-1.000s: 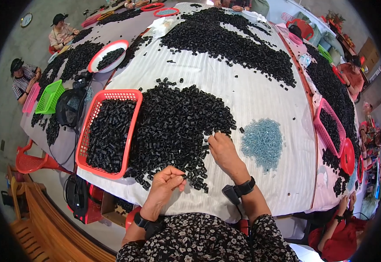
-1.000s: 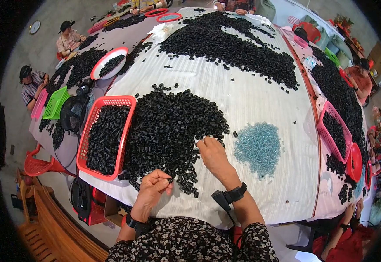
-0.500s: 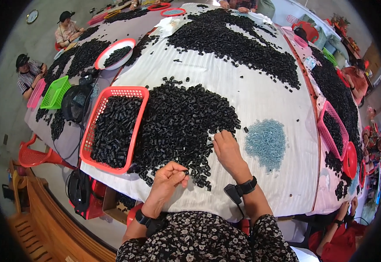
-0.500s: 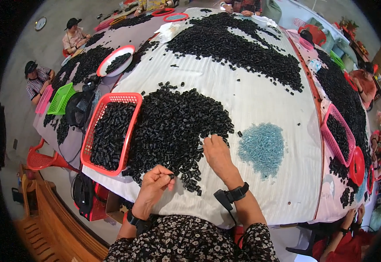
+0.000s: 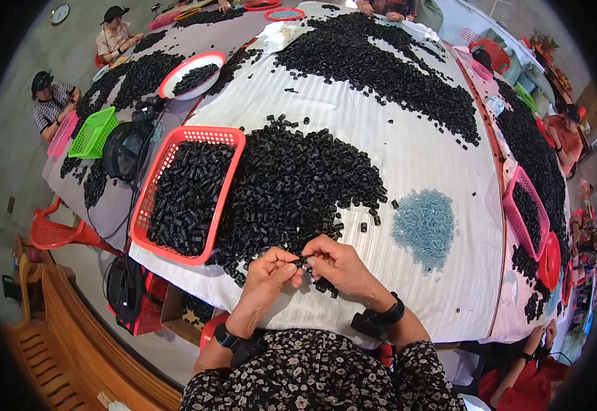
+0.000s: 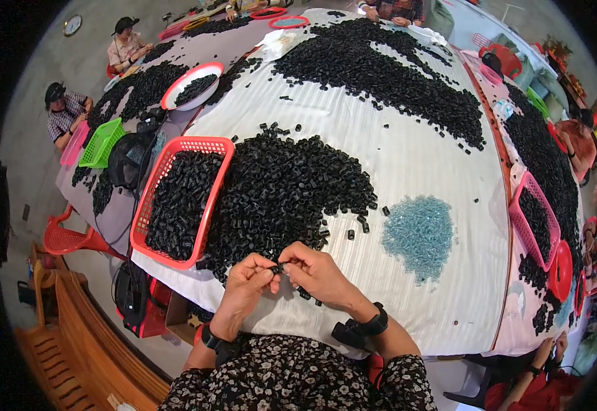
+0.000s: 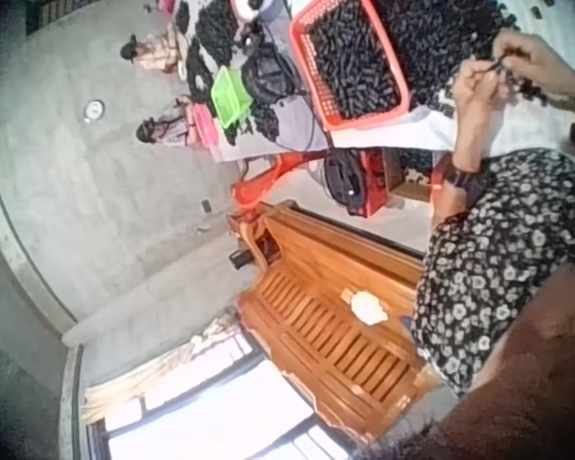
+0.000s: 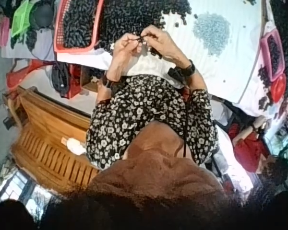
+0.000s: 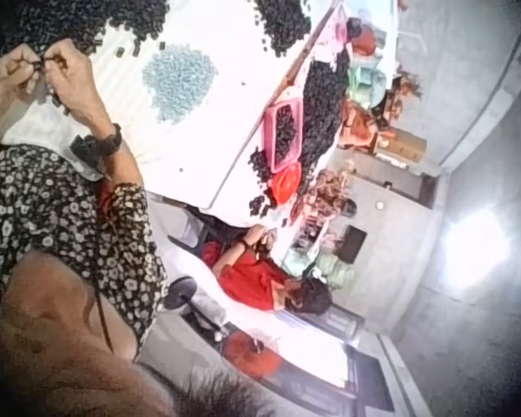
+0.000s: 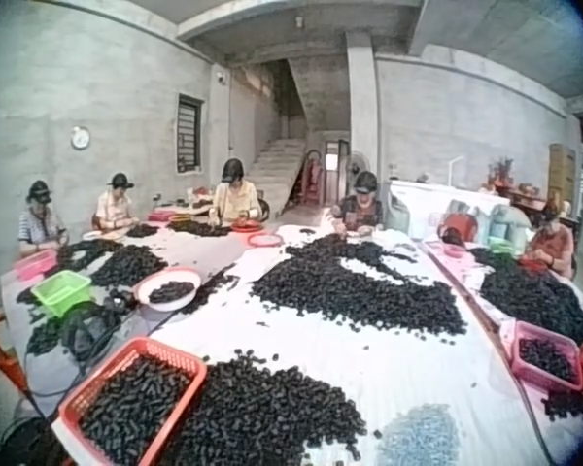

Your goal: Manually assembling small black plastic shoe components at a shared work table.

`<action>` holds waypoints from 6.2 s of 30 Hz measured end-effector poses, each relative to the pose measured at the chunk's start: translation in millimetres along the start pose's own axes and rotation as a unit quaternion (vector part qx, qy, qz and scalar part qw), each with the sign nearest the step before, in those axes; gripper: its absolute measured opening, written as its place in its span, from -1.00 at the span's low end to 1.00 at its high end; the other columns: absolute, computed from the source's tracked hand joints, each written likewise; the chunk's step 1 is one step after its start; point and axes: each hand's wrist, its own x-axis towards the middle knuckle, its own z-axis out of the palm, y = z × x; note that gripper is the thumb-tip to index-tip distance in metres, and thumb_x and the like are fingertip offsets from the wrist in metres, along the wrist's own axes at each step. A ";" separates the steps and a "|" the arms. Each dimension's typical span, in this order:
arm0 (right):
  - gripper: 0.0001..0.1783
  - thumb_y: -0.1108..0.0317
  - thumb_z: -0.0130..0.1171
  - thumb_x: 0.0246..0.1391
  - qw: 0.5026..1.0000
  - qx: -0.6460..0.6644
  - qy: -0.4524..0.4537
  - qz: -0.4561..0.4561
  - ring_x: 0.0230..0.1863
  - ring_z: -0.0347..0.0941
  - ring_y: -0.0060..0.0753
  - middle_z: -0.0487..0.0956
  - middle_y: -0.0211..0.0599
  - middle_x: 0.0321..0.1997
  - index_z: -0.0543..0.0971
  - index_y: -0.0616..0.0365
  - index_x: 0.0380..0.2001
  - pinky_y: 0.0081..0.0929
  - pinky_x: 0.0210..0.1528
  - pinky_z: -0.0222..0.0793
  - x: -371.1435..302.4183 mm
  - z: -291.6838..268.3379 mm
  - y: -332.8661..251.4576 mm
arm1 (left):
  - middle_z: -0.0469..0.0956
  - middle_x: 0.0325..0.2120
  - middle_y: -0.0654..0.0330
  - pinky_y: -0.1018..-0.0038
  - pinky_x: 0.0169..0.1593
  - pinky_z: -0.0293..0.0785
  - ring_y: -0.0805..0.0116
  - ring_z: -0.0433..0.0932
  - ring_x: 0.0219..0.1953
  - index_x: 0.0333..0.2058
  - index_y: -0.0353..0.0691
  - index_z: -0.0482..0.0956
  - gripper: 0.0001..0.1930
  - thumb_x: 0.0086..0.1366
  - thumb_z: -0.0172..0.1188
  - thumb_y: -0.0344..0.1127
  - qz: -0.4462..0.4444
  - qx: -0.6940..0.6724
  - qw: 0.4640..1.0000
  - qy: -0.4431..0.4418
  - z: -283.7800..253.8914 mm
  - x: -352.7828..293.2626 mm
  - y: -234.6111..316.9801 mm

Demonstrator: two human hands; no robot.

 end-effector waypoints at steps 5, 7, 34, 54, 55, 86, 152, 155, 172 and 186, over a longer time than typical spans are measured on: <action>-0.90 0.44 -0.02 0.13 0.999 -0.049 -0.001 -0.012 -0.48 0.33 -0.69 0.45 -0.45 -0.50 0.40 0.21 -0.28 -0.66 -0.44 0.27 -0.4 2.1 1.5 | 0.56 -0.41 0.12 0.55 -0.31 0.49 0.44 0.53 -0.45 -0.25 -0.35 0.44 -0.89 0.24 0.08 -0.52 0.020 0.038 0.999 0.008 -0.1 0.7 -1.1; -0.90 0.43 -0.02 0.13 0.999 -0.052 -0.004 -0.009 -0.48 0.33 -0.67 0.45 -0.42 -0.50 0.38 0.21 -0.29 -0.62 -0.44 0.26 -0.8 2.5 -1.1 | 0.56 -0.41 0.12 0.56 -0.30 0.49 0.45 0.53 -0.45 -0.25 -0.35 0.44 -0.89 0.23 0.09 -0.52 0.027 0.050 0.998 0.005 0.5 0.2 -0.3; -0.59 0.42 0.10 -0.17 0.832 -0.496 0.101 -0.225 -0.40 0.36 -0.30 0.36 -0.24 -0.46 0.34 0.34 -0.19 -0.47 -0.37 0.36 -10.0 35.3 14.8 | 0.50 -0.60 0.36 0.73 -0.52 0.30 0.70 0.38 -0.58 -0.52 -0.31 0.52 -0.94 0.07 0.20 -0.58 0.099 0.264 0.953 0.113 10.6 2.8 -15.4; -0.65 0.47 0.07 -0.22 0.802 -0.494 0.207 -0.263 -0.51 0.31 -0.40 0.34 -0.32 -0.53 0.38 0.32 -0.25 -0.54 -0.55 0.27 -0.9 35.0 28.9 | 0.47 -0.56 0.34 0.74 -0.52 0.25 0.72 0.33 -0.56 -0.50 -0.29 0.43 -0.90 0.19 0.08 -0.58 0.124 0.142 0.966 0.179 20.4 5.9 -35.8; -0.65 0.47 0.07 -0.22 0.802 -0.494 0.208 -0.263 -0.51 0.31 -0.40 0.34 -0.32 -0.53 0.38 0.32 -0.25 -0.54 -0.55 0.27 0.5 34.6 30.0 | 0.47 -0.56 0.34 0.74 -0.52 0.25 0.72 0.33 -0.56 -0.50 -0.29 0.43 -0.90 0.19 0.08 -0.58 0.124 0.142 0.966 0.179 21.9 6.4 -33.5; -0.90 0.46 0.10 -0.01 0.781 -0.536 0.316 -0.044 -0.35 0.39 -0.01 0.43 -0.11 -0.40 0.42 0.19 -0.39 -0.22 -0.33 0.33 -70.4 -92.3 31.6 | 0.52 -0.54 0.23 0.63 -0.43 0.47 0.53 0.50 -0.55 -0.14 -0.33 0.47 -0.76 0.19 0.08 -0.59 0.224 0.249 0.914 0.228 -30.6 0.5 74.8; -0.92 0.45 0.08 0.11 0.994 0.070 0.072 -0.044 -0.52 0.33 -0.77 0.43 -0.53 -0.48 0.47 0.21 -0.31 -0.75 -0.49 0.29 9.1 2.3 -10.1 | 0.52 -0.45 0.23 0.62 -0.33 0.46 0.52 0.51 -0.46 -0.26 -0.29 0.43 -0.89 0.23 0.12 -0.48 0.128 0.161 0.976 0.076 -4.8 10.6 12.2; -0.93 0.45 0.09 0.11 0.994 0.072 0.063 -0.045 -0.53 0.31 -0.78 0.41 -0.55 -0.50 0.47 0.20 -0.32 -0.76 -0.49 0.27 9.3 2.8 -5.5 | 0.50 -0.50 0.26 0.61 -0.38 0.44 0.53 0.46 -0.51 -0.28 -0.28 0.43 -0.90 0.24 0.11 -0.46 0.083 0.042 0.995 0.045 -7.5 10.8 11.9; -0.96 0.49 0.09 0.06 0.998 0.026 0.033 -0.044 -0.53 0.28 -0.80 0.40 -0.56 -0.51 0.43 0.18 -0.41 -0.75 -0.52 0.21 8.2 3.2 -5.4 | 0.56 -0.45 0.12 0.57 -0.31 0.50 0.46 0.54 -0.47 -0.29 -0.33 0.44 -0.90 0.20 0.05 -0.59 0.026 0.013 1.000 0.006 6.8 6.9 13.3; -0.91 0.47 0.17 0.03 0.981 0.159 -0.102 0.046 -0.54 0.32 -0.75 0.42 -0.53 -0.53 0.45 0.17 -0.47 -0.75 -0.49 0.29 10.9 -4.9 -1.3 | 0.57 -0.43 0.08 0.55 -0.34 0.56 0.41 0.58 -0.46 -0.36 -0.36 0.46 -0.92 0.15 0.13 -0.61 0.056 0.108 0.992 -0.033 -3.7 -0.2 13.4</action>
